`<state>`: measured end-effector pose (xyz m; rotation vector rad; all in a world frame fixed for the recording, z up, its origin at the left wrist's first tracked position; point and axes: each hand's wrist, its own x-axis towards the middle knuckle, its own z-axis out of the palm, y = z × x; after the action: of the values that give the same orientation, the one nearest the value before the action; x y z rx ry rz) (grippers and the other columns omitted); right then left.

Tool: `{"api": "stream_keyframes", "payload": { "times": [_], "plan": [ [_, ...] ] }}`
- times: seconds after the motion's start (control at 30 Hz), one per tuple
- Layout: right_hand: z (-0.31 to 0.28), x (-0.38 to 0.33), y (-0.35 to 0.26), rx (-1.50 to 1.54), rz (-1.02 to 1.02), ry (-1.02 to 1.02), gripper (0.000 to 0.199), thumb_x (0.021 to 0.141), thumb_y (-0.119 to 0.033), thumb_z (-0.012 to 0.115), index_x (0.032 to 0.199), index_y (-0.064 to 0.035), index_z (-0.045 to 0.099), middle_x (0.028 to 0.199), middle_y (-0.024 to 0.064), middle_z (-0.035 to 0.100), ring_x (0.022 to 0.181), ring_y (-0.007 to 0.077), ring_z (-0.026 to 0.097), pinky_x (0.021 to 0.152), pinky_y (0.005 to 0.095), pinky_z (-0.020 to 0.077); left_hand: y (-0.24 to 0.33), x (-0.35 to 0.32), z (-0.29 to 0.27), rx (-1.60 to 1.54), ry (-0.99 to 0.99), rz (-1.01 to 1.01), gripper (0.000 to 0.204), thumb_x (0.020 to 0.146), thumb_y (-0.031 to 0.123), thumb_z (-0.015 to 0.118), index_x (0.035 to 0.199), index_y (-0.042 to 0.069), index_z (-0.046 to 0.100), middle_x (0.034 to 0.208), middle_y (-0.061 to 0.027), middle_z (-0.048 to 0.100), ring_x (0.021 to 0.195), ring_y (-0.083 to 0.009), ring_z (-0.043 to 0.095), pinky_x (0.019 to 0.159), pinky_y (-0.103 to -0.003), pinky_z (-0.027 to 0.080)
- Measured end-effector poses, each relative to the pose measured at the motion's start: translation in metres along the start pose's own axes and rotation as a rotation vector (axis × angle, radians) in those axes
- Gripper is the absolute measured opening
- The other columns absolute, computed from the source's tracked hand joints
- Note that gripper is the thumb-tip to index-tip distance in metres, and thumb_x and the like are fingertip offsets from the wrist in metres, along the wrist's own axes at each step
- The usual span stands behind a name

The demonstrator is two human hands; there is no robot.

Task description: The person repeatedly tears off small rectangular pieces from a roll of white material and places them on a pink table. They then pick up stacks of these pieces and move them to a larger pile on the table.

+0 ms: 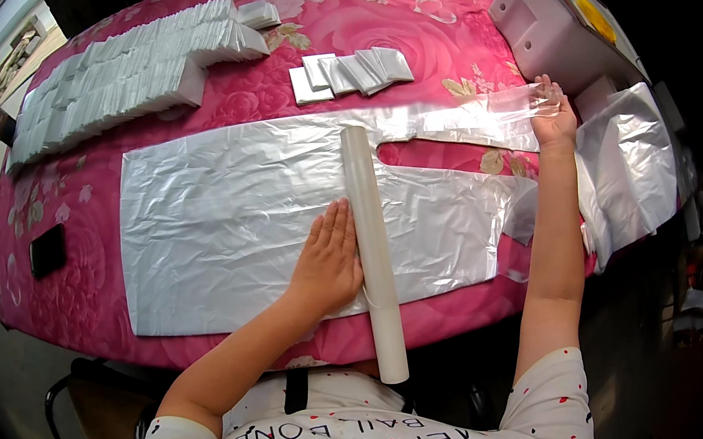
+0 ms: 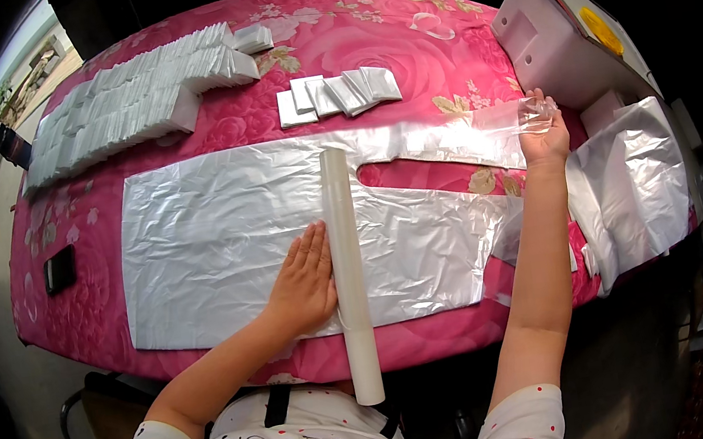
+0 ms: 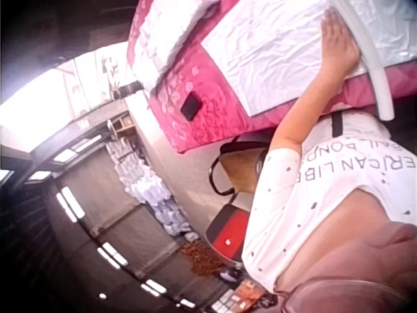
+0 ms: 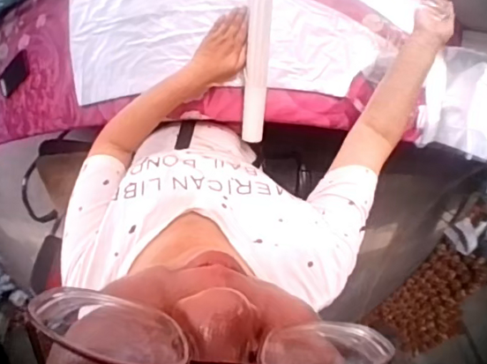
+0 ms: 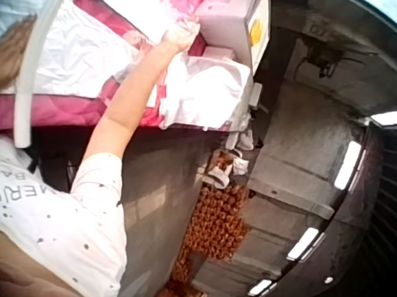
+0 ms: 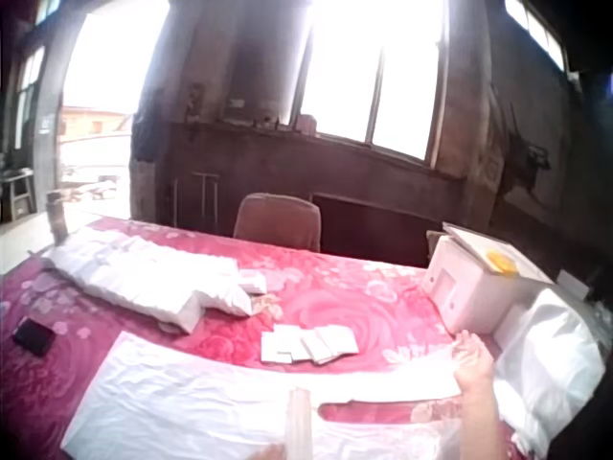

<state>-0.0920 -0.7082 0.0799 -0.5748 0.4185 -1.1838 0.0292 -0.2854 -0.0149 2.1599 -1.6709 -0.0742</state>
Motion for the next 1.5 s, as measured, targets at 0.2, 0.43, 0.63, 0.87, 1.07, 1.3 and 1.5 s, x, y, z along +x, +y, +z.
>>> {"api": "stream_keyframes", "payload": {
  "times": [0.2, 0.43, 0.63, 0.87, 1.07, 1.3, 1.5],
  "plan": [
    [0.151, -0.165, 0.103, -0.346, 0.048, -0.517, 0.037, 0.097, -0.020, 0.034, 0.127, 0.0002, 0.044, 0.125, 0.0135, 0.052, 0.113, 0.0189, 0.050, 0.101, 0.0308, 0.0328, -0.002, -0.004, -0.006, -0.021, -0.015, -0.026, 0.060, 0.083, 0.018, 0.036, 0.133, -0.013, 0.024, 0.143, -0.0274, 0.019, 0.135, -0.0365, 0.016, 0.111, -0.043, 0.012],
    [0.169, -0.349, 0.302, -1.071, -0.003, -1.241, 0.036, 0.091, -0.017, 0.042, 0.121, 0.0033, 0.046, 0.126, 0.0236, 0.047, 0.122, 0.0446, 0.035, 0.103, 0.0470, 0.0253, -0.009, 0.000, 0.024, 0.123, 0.093, 0.051, 0.063, 0.084, 0.022, 0.039, 0.134, -0.013, 0.023, 0.143, -0.0273, 0.019, 0.135, -0.0364, 0.018, 0.110, -0.045, 0.014],
    [0.173, -0.395, 0.340, -1.314, 0.032, -1.467, 0.051, 0.089, -0.025, 0.047, 0.134, -0.0028, 0.036, 0.137, 0.0220, 0.035, 0.133, 0.0394, 0.020, 0.108, 0.0466, 0.0185, -0.001, 0.001, 0.011, -0.033, 0.052, 0.038, 0.065, 0.081, 0.020, 0.042, 0.134, -0.013, 0.023, 0.143, -0.0278, 0.016, 0.136, -0.0366, 0.014, 0.110, -0.044, 0.014],
    [0.142, -0.344, 0.210, -1.113, -0.168, -1.446, 0.053, 0.084, -0.026, 0.058, 0.129, -0.0013, 0.043, 0.136, 0.0187, 0.039, 0.131, 0.0372, 0.026, 0.105, 0.0429, 0.0257, -0.021, 0.001, 0.003, -0.431, 0.314, -0.066, 0.057, 0.078, 0.004, 0.047, 0.131, -0.008, 0.031, 0.139, -0.0232, 0.028, 0.128, -0.0347, 0.031, 0.104, -0.040, 0.029],
    [0.061, -0.291, 0.107, -1.442, -0.336, -1.131, 0.043, 0.084, -0.018, 0.057, 0.123, -0.0022, 0.050, 0.130, 0.0151, 0.046, 0.126, 0.0344, 0.037, 0.102, 0.0420, 0.0308, -0.060, 0.065, -0.036, -1.749, 0.245, -0.537, 0.049, 0.093, 0.029, 0.036, 0.130, -0.005, 0.032, 0.127, -0.0135, 0.044, 0.096, -0.0245, 0.058, 0.078, -0.032, 0.048],
    [0.009, -0.273, 0.081, -1.615, -0.288, -1.309, 0.050, 0.086, -0.031, 0.053, 0.127, -0.0024, 0.046, 0.138, 0.0154, 0.038, 0.130, 0.0346, 0.031, 0.104, 0.0412, 0.0286, -0.066, 0.088, -0.035, -2.117, 0.035, -0.817, 0.065, 0.095, 0.045, 0.022, 0.132, -0.009, 0.024, 0.134, -0.0198, 0.036, 0.102, -0.0330, 0.056, 0.080, -0.036, 0.050],
    [0.019, -0.272, 0.106, -1.646, -0.308, -1.579, 0.063, 0.086, -0.049, 0.044, 0.133, -0.0081, 0.040, 0.143, 0.0136, 0.030, 0.135, 0.0328, 0.021, 0.109, 0.0440, 0.0163, -0.070, 0.051, -0.064, -1.934, 0.118, -0.735, 0.062, 0.095, 0.047, 0.023, 0.126, -0.006, 0.035, 0.124, -0.0199, 0.048, 0.095, -0.0278, 0.060, 0.078, -0.035, 0.051]
  ]
}}
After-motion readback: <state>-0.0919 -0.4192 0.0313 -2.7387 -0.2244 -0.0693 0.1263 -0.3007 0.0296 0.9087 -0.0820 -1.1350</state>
